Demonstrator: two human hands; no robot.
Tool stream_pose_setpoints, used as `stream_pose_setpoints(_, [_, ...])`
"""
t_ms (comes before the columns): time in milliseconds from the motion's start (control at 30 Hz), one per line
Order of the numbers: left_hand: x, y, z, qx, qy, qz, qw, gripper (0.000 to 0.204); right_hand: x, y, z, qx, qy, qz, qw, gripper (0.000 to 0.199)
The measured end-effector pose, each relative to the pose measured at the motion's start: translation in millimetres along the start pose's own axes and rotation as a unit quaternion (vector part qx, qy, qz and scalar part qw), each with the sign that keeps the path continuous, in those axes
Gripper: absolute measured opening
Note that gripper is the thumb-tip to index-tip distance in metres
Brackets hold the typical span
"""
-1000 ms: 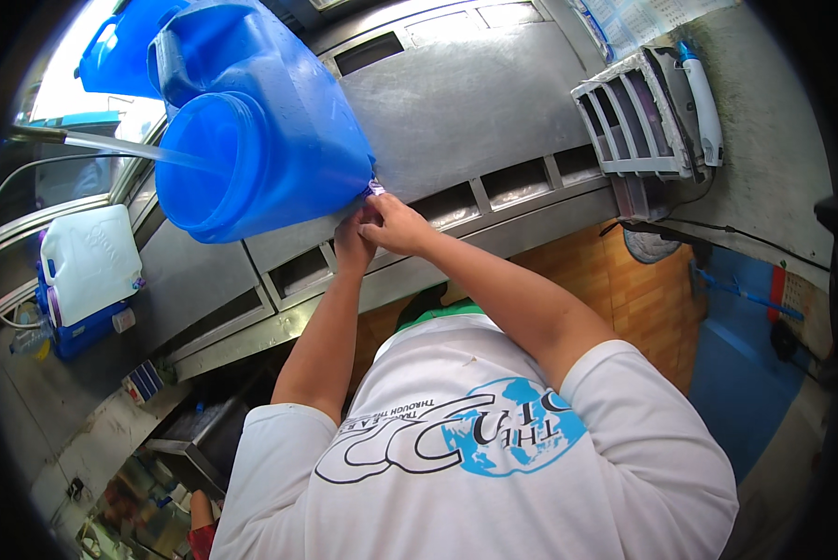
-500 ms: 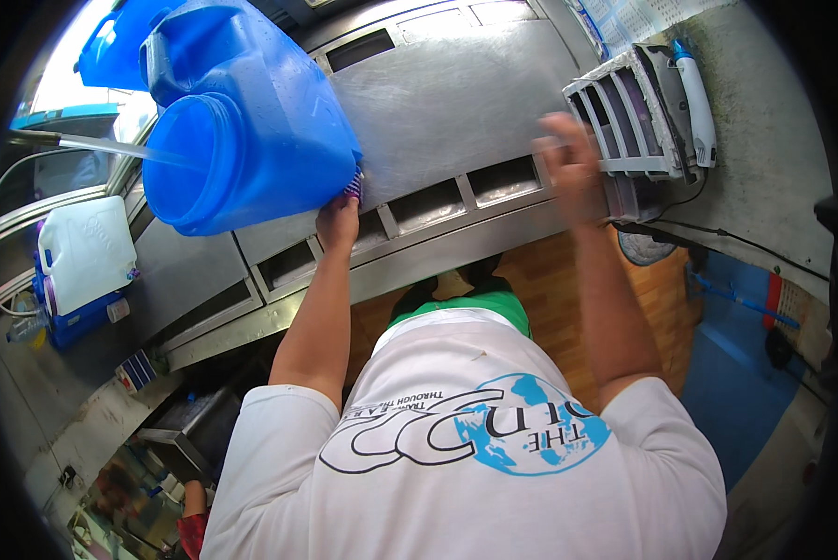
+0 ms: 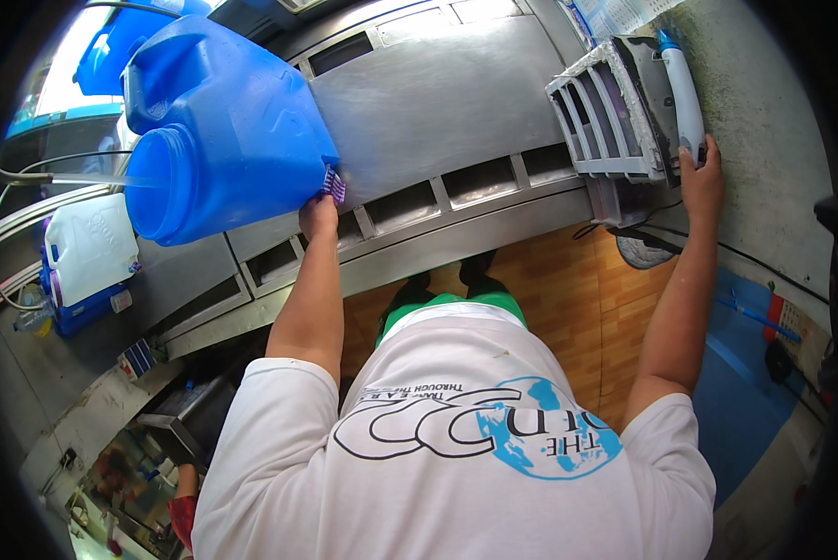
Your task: The person fills a blue plastic water container from a tap, secures the opening with a purple rubber band, and uses a handheld sealing device to seal the container. They then place a white lid on top and move the container to a higher shelf.
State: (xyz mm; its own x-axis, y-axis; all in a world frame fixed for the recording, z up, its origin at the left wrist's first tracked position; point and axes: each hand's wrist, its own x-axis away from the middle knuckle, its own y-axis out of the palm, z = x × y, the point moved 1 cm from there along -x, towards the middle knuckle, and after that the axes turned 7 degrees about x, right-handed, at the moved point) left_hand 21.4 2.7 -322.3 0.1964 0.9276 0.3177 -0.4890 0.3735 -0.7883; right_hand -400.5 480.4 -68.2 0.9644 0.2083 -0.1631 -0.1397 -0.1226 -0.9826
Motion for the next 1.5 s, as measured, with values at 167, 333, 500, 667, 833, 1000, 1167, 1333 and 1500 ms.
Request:
stream_pose_setpoints(167, [29, 12, 30, 0.340, -0.128, 0.017, 0.931, 0.014, -14, 0, 5, -0.010, 0.011, -0.025, 1.000, 0.062])
stream_pose_setpoints(333, [29, 26, 17, 0.314, -0.046, 0.047, 0.947, 0.020, -29, -1, 3, -0.048, -0.021, -0.042, 0.998, 0.063])
stream_pose_setpoints(500, [28, 19, 24, 0.232, -0.146, 0.028, 0.961, 0.021, -42, 2, 8, -0.098, -0.002, -0.114, 0.989, 0.066])
stream_pose_setpoints(667, [39, 8, 39, 0.288, -0.214, 0.015, 0.933, 0.021, -44, 6, 14, -0.093, -0.004, -0.104, 0.990, 0.067])
stream_pose_setpoints(833, [44, -1, 39, 0.396, -0.317, -0.023, 0.861, 0.022, -41, 4, 11, -0.111, 0.005, -0.115, 0.987, 0.065])
stream_pose_setpoints(1000, [39, -2, 27, 0.382, -0.305, -0.048, 0.871, 0.021, -45, 2, 6, -0.136, -0.011, -0.098, 0.986, 0.064])
stream_pose_setpoints(1167, [41, 0, 34, 0.195, -0.222, -0.023, 0.955, 0.018, -41, 1, 8, -0.123, -0.003, -0.099, 0.987, 0.063])
stream_pose_setpoints(1333, [41, -5, 48, -0.028, -0.080, 0.088, 0.993, 0.037, -38, 7, 11, -0.124, -0.009, -0.083, 0.989, 0.063])
stream_pose_setpoints(1500, [52, -18, 66, -0.064, -0.080, 0.115, 0.988, 0.041, -36, 4, 7, -0.118, -0.016, -0.072, 0.990, 0.063])
